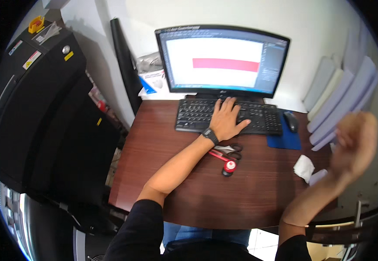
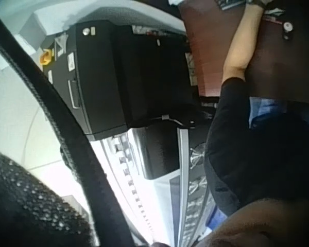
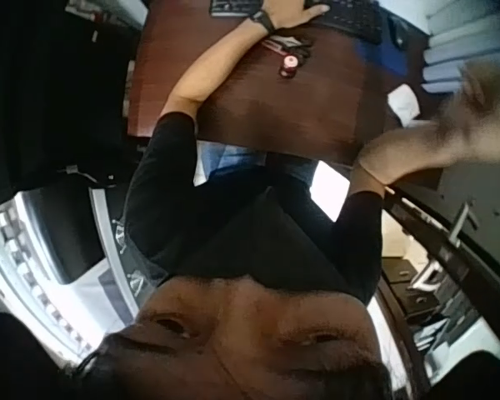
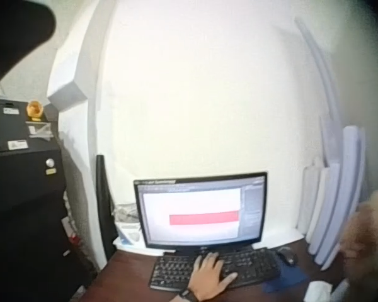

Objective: Designing a banner for a food business on a computer.

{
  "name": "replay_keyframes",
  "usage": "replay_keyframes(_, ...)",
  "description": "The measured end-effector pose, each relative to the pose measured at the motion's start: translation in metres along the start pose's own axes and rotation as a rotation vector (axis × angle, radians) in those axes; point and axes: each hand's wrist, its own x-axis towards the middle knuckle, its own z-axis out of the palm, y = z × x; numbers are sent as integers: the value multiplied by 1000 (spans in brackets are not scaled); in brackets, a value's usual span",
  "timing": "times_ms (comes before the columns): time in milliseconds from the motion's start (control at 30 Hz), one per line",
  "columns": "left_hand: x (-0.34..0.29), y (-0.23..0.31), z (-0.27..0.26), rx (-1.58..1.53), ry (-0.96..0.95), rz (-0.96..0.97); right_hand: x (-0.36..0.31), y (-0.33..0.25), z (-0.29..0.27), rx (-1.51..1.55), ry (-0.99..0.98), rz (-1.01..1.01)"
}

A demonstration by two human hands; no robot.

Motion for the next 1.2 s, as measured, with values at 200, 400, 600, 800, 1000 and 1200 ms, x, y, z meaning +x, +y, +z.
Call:
replay_keyframes(200, -4, -9, -2, 79, -45, -96, -15, 104, 36, -72, -415, 197)
replay_keyframes(400, 0, -13, 2, 75, -48, -89, -61, 231, -27, -730, -364, -28)
replay_keyframes(600, 1, -11, -1, 127, -156, -74, -58, 256, -42, -959, -437, -214)
replay_keyframes(800, -7, -11, -19, 140, -56, -52, -72, 262, -37, -978, -533, -229)
replay_keyframes(1000, -62, -36, -83, 125, 55, -32, -75, 268, -48, -1098, -667, -198)
replay_keyframes(1200, -135, -74, -152, 314, -59, -308, -72, 267, -43, -1161, -741, -206)
